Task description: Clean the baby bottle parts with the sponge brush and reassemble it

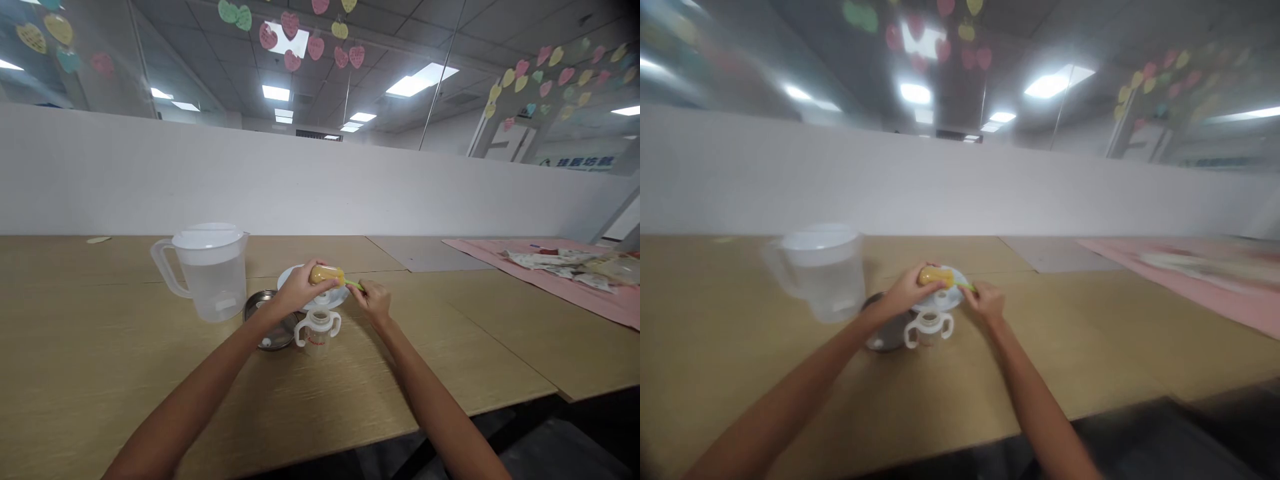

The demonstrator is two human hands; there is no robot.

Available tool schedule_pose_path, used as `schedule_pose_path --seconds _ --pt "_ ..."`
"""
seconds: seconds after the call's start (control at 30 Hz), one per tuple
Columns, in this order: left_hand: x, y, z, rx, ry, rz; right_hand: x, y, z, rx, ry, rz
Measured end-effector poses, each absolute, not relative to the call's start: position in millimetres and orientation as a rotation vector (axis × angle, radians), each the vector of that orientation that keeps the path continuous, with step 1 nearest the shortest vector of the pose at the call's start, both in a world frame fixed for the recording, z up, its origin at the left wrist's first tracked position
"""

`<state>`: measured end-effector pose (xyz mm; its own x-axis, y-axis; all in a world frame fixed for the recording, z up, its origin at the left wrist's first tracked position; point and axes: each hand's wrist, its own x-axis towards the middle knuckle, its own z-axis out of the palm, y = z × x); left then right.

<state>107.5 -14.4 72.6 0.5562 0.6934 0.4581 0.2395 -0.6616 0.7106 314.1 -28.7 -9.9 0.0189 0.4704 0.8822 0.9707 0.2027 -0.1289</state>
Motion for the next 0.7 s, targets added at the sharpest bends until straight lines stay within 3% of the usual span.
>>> schedule_pose_path --seconds 0.13,0.37,0.7 --pt "98.6 -14.2 82.2 2.428 0.900 0.934 310.1 -23.6 -9.1 -1.543 -1.612 -0.578" --pt "80.6 -6.2 98.5 2.590 0.620 0.973 306.5 -19.6 -8.9 -1.680 -1.705 -0.513" --pt "78.1 -9.6 110.8 2.619 0.411 0.878 313.3 -27.8 -8.0 -1.290 -1.621 -0.718"
